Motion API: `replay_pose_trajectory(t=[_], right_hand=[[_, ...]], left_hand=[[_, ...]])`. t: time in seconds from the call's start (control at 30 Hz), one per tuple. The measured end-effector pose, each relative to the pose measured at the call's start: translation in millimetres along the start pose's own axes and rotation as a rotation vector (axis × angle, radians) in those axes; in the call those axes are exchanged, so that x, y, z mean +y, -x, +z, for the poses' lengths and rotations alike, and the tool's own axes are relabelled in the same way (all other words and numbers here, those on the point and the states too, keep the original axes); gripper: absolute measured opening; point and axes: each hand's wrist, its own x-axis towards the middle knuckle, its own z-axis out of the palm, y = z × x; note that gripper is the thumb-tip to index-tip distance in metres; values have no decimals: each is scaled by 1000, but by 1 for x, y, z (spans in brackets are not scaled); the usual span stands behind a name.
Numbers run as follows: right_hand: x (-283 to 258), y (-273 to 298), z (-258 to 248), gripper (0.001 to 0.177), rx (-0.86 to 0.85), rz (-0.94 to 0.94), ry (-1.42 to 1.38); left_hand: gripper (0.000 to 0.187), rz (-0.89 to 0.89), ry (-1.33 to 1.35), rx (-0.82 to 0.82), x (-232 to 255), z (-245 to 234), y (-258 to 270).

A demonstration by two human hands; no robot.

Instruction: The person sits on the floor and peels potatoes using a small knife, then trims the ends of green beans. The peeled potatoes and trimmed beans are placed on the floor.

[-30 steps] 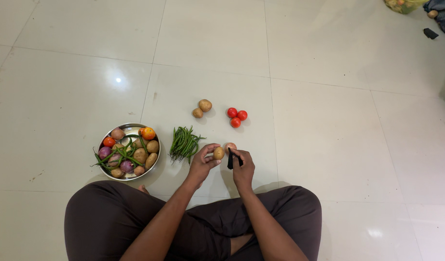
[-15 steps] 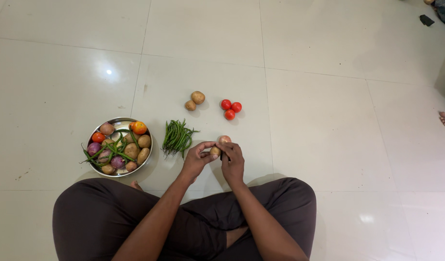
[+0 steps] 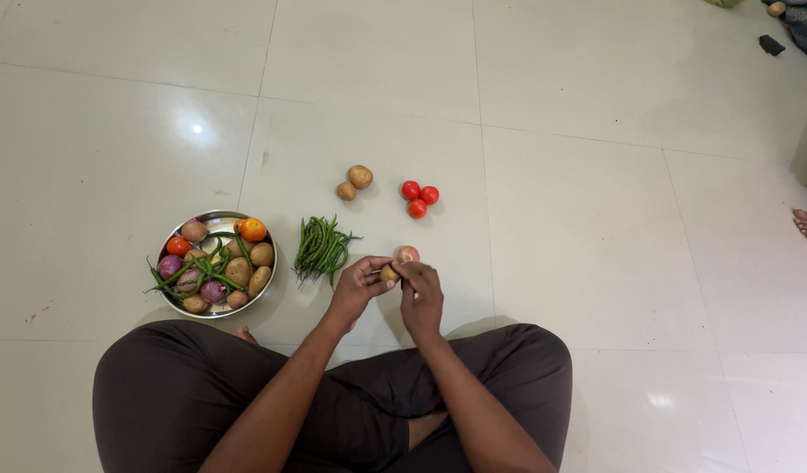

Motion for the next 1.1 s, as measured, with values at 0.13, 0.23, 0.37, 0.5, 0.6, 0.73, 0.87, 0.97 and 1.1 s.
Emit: replay_pose_trajectory(t=[0.13, 0.23, 0.37, 0.5, 0.6, 0.73, 0.87, 0.97, 1.1], right_hand=[[11, -7, -3, 37, -78, 319, -115], [7, -4, -5, 38, -40, 250, -100], [-5, 3, -2, 37, 16, -7, -40], [0, -2, -3, 36, -5, 88, -61], [8, -9, -4, 36, -44, 260, -114], [9, -5, -5, 37, -54, 300, -139], [3, 2, -3, 36, -59, 108, -49], [3, 3, -3, 39, -67, -58, 38], [9, -3, -1, 35, -85, 4, 68]], left_hand=[[49, 15, 32, -47, 7, 5, 4], [50, 25, -7, -10, 16, 7, 6], [48, 29, -24, 14, 17, 6, 5], [47, 41, 8, -37, 12, 4, 4], [49, 44, 15, -75, 10, 4, 5], [43, 73, 9, -52, 5, 5, 3], [44, 135, -149, 40, 3, 3, 1], [52, 231, -274, 83, 5, 4, -1], [57, 294, -378, 60, 8, 6, 2]])
